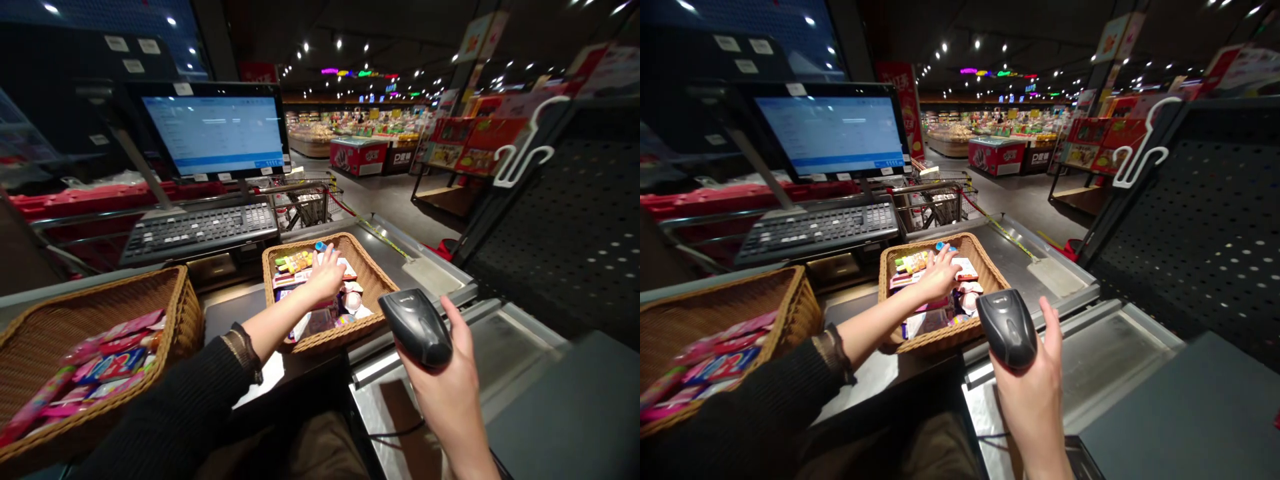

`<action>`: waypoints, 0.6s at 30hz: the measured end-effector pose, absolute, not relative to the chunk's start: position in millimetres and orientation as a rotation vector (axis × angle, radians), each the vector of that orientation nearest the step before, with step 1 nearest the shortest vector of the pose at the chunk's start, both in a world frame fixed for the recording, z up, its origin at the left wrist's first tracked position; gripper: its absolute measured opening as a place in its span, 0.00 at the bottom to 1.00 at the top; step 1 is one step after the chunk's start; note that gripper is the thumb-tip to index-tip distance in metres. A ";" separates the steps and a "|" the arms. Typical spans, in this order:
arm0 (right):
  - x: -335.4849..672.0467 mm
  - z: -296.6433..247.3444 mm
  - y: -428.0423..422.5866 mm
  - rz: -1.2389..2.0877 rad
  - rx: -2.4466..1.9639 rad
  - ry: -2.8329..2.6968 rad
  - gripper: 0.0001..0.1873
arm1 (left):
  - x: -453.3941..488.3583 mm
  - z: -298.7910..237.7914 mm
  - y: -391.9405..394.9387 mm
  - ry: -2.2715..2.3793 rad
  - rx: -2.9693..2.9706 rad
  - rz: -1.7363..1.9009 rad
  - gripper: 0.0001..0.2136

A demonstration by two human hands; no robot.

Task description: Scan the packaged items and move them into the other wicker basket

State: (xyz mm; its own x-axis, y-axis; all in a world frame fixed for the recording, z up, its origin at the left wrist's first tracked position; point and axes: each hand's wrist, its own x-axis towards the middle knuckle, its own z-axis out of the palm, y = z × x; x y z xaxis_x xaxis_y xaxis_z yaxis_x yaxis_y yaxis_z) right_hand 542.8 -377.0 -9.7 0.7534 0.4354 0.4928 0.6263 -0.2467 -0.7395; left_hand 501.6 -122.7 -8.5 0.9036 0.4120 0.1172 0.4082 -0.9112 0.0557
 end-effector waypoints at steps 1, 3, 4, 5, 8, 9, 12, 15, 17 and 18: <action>539.8 -8.2 -374.3 -0.214 -1.882 -0.828 0.33 | 488.2 -3.0 -120.3 0.649 3.025 0.261 0.13; 533.4 -6.9 -368.4 -0.199 -1.867 -0.885 0.39 | 455.3 6.1 -113.8 0.659 2.995 0.372 0.14; 530.2 -7.1 -365.2 -0.193 -1.862 -0.916 0.41 | 436.0 9.7 -109.8 0.676 2.982 0.416 0.14; 527.1 -7.9 -361.9 -0.187 -1.857 -0.946 0.42 | 415.0 12.7 -104.9 0.702 2.974 0.453 0.15; 518.7 -14.0 -351.1 -0.150 -1.832 -1.038 0.40 | 344.3 19.4 -84.6 0.843 2.964 0.528 0.15; 516.0 -16.6 -347.1 -0.133 -1.806 -1.080 0.38 | 319.1 21.0 -75.6 0.917 2.955 0.540 0.14; 505.2 -22.1 -334.8 -0.133 -1.730 -1.225 0.26 | 244.5 24.0 -44.9 1.229 2.874 0.527 0.13; 486.1 -18.7 -323.4 -0.123 -1.689 -1.313 0.25 | 180.5 21.5 -17.1 1.525 2.798 0.375 0.10; 469.1 -11.6 -316.8 -0.092 -1.675 -1.336 0.28 | 149.0 14.8 -3.4 1.652 2.742 0.108 0.10; 460.3 -7.5 -313.9 -0.075 -1.666 -1.347 0.29 | 137.2 9.8 2.3 1.680 2.712 -0.026 0.11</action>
